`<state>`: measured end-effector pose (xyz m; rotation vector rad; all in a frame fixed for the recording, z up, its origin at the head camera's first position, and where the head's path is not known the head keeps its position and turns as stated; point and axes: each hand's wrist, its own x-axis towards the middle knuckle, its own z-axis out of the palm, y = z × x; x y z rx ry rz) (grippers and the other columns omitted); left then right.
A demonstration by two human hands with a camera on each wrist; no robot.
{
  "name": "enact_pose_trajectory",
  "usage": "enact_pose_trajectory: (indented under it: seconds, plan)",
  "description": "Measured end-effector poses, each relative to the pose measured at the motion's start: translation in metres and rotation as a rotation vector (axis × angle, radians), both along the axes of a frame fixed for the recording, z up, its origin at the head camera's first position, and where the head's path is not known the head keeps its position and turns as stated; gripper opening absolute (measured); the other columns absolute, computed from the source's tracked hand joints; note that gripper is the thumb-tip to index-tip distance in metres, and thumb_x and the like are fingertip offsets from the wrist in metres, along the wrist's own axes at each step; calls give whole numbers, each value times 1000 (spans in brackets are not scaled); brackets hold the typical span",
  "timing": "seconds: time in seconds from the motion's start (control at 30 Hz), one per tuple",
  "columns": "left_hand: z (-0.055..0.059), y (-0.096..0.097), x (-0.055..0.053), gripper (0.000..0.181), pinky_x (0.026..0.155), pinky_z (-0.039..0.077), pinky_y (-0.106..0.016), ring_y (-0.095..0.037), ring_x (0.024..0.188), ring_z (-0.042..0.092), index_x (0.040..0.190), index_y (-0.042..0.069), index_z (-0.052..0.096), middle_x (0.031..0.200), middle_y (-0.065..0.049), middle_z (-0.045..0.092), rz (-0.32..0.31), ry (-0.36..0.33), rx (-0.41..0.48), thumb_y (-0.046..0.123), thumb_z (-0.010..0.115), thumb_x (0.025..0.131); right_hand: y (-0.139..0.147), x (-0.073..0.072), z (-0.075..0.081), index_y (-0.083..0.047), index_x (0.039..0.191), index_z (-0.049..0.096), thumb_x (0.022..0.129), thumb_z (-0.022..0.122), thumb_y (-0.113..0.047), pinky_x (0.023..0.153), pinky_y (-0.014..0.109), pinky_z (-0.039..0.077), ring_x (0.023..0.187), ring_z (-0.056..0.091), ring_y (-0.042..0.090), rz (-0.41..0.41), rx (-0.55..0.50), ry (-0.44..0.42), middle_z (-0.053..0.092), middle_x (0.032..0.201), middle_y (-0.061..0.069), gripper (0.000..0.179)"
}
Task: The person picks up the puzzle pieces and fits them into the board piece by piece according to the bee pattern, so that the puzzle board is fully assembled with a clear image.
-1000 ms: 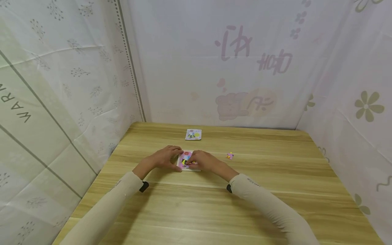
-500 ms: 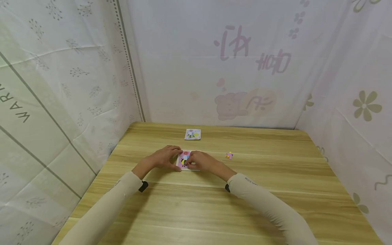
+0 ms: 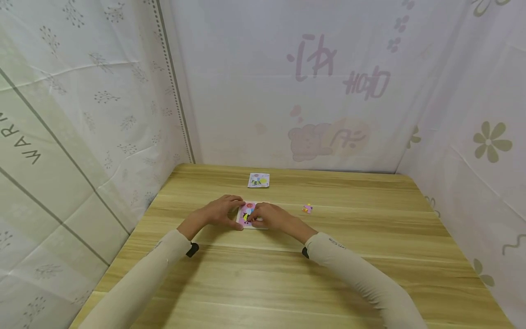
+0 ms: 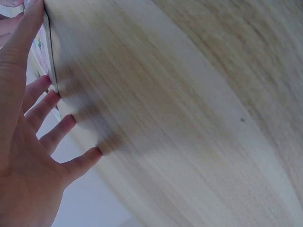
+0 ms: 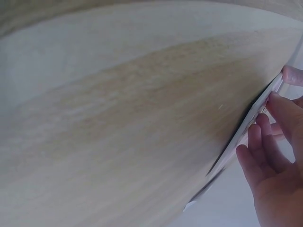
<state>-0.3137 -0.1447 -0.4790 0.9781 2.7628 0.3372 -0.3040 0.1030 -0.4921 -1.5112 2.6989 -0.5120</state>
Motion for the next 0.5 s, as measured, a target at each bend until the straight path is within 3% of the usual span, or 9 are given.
enact_pose_trajectory:
  seconds: [0.23, 0.5]
  plan:
    - [1, 0, 1, 92, 116, 40, -56, -35, 148, 37, 153, 9, 51, 158, -12, 46, 4, -15, 1, 58, 83, 82, 7, -2, -1, -10, 112, 79, 98, 74, -15, 86, 30, 57, 97, 67, 15, -9, -19, -10, 74, 107, 3, 16]
    - [3, 1, 2, 92, 118, 37, -54, -33, 149, 36, 153, 10, 51, 158, -10, 46, 17, -19, -7, 59, 83, 82, 32, -8, 2, -8, 115, 78, 98, 73, -15, 88, 35, 57, 99, 66, 17, -106, 7, -22, 72, 108, 5, 19]
